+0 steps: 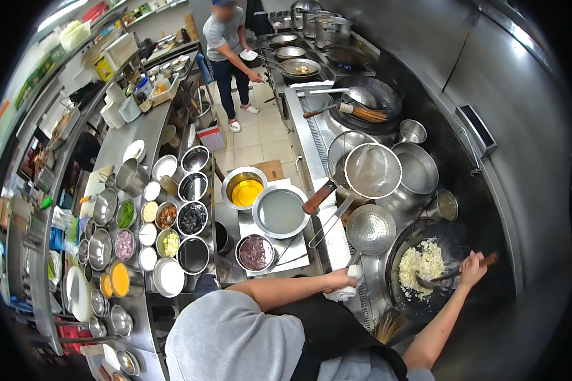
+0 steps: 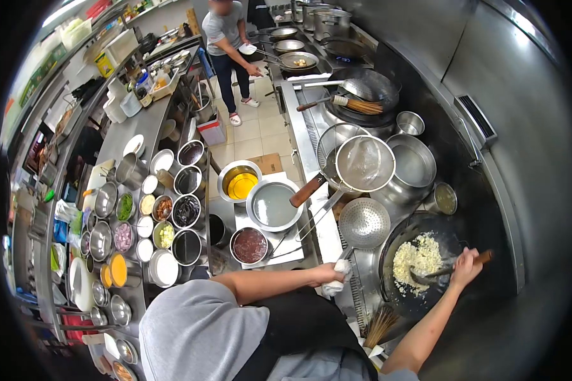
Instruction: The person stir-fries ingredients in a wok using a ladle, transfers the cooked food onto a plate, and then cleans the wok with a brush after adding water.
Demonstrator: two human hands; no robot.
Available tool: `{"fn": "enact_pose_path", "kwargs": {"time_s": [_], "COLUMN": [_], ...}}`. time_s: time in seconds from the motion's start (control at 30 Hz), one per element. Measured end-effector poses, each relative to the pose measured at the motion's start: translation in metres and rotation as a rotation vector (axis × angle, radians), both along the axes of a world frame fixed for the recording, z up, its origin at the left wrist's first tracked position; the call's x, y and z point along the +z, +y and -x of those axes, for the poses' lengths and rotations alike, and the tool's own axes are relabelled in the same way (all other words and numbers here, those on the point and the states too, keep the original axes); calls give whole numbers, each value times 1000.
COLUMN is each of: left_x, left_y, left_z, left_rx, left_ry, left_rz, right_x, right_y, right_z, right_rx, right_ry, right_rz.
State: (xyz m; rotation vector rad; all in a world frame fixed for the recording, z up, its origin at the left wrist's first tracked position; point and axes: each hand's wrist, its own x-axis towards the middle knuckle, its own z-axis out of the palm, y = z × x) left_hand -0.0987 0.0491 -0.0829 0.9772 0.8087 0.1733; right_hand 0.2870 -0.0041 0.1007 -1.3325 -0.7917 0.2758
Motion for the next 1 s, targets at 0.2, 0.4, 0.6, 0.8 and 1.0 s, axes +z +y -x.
{"fn": "enact_pose_path", "kwargs": {"time_s": [0.2, 0.4, 0.6, 0.8, 1.0], "left_x": [-14, -14, 90, 176, 97], "left_y": [10, 10, 38, 268, 501], "left_z": [-1, -15, 31, 171, 280], "left_rx": [7, 13, -90, 1033, 710], "left_ry": [15, -26, -202, -226, -1410], "left_rz": [71, -3, -97, -509, -93], "right_x": [-49, -15, -51, -52, -49], "right_y": [-14, -23, -21, -22, -12], "right_z": [0, -22, -16, -21, -28], "right_rx": [-123, -288, -276, -274, -270], "right_ry": [21, -17, 26, 62, 58], "right_rz": [-104, -202, -183, -141, -169]}}
